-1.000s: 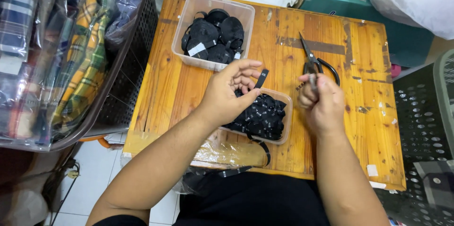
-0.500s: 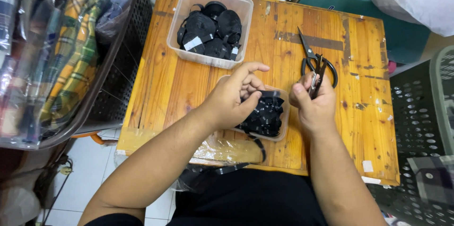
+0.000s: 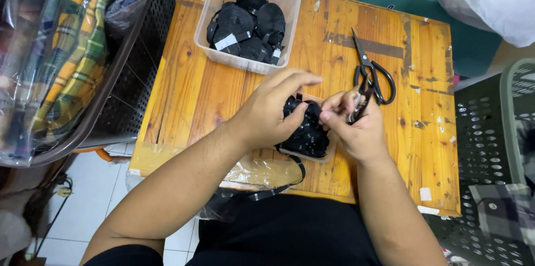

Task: The person uses scissors to cut a black patterned fabric strip into small pieces. The person holds the fabric with one hand and cuts with the other, placing the cut pieces into a plastic container on the table.

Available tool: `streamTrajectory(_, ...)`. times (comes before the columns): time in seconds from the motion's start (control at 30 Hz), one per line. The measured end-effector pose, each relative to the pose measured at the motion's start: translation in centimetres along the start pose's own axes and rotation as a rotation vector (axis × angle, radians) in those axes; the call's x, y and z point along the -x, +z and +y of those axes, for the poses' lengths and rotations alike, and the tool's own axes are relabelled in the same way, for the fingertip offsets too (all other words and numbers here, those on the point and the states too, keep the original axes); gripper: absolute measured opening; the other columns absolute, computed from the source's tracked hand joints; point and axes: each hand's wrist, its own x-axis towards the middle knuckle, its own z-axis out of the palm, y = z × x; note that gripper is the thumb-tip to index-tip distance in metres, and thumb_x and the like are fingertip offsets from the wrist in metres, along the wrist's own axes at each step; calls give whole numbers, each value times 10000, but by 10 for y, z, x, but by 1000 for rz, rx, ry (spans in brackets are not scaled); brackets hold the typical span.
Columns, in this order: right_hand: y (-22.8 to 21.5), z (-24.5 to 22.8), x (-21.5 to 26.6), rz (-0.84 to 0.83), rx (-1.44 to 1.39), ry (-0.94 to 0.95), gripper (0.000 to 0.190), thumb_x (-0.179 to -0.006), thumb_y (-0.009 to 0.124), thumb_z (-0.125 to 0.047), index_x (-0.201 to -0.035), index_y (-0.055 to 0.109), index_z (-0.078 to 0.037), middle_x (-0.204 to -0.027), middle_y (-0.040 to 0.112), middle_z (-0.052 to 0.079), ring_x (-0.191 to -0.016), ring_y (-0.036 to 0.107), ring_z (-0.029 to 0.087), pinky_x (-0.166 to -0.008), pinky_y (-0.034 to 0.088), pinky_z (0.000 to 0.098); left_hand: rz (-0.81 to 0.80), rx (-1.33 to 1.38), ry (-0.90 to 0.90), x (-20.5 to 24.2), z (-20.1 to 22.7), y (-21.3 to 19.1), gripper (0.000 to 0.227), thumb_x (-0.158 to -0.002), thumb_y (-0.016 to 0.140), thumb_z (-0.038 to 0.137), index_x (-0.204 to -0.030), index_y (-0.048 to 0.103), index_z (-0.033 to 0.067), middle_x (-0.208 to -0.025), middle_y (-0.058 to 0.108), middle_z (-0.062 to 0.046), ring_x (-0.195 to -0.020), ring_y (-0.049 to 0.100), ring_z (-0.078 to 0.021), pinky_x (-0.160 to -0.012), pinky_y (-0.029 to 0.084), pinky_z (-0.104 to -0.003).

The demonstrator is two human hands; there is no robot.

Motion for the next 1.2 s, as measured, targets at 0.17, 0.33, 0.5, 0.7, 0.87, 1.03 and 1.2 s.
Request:
streamTrajectory(0.17, -2, 3, -2, 55, -21, -15, 321, -766, 568, 93, -757, 305, -91, -740, 553, 172, -582, 582, 167, -470, 493, 214, 32, -140, 181, 9, 8, 7, 154, -761, 490, 72, -846, 609, 118, -626, 499, -12, -558, 494, -187, -550, 426, -285)
streamTrajectory(0.33, 1, 4, -4, 101, -25, -15, 318, -785, 556, 82, -762, 300, -106, -745, 557, 154, -570, 582, 152, -469, 491, 206, -128, -111, 69, 10, 16, 11, 126, -785, 489, 100, -840, 599, 73, -600, 588, -97, -573, 603, -264, -484, 481, -310)
streamTrajectory(0.5, 7, 2, -1, 110, -134, -15, 326, -769, 572, 81, -765, 306, -107, -740, 555, 175, -562, 587, 173, -451, 495, 225, -57, 176, -479, 5, 21, 4, 87, -774, 510, 152, -818, 583, 136, -509, 611, -1, -507, 618, -110, -478, 481, -215)
streamTrajectory(0.7, 15, 5, 0, 50, -219, 21, 351, -730, 588, 111, -756, 310, -102, -729, 570, 183, -564, 616, 199, -450, 514, 231, 42, 607, -452, 5, 7, 6, 176, -840, 494, 70, -1005, 553, 86, -931, 617, -69, -879, 568, -85, -737, 509, -235)
streamTrajectory(0.87, 17, 3, 3, 27, -257, 7, 357, -722, 582, 125, -754, 305, -98, -727, 569, 198, -566, 624, 218, -445, 522, 241, 118, 796, -483, 9, -3, 16, 145, -832, 528, 45, -974, 554, 40, -925, 573, -74, -824, 601, -114, -731, 524, -244)
streamTrajectory(1.03, 19, 0, 3, 5, -276, 5, 354, -723, 570, 139, -748, 303, -92, -725, 564, 209, -568, 630, 236, -436, 529, 257, 149, 833, -454, 12, -11, 23, 140, -814, 577, 36, -949, 541, 19, -884, 530, -67, -722, 593, -98, -612, 538, -206)
streamTrajectory(1.2, 17, 1, 2, -21, -301, -20, 354, -710, 559, 162, -746, 308, -84, -718, 549, 207, -595, 638, 260, -470, 550, 274, 293, 789, -410, 8, 1, 16, 277, -769, 634, 18, -1019, 516, -8, -729, 557, -109, -591, 608, -119, -467, 528, -188)
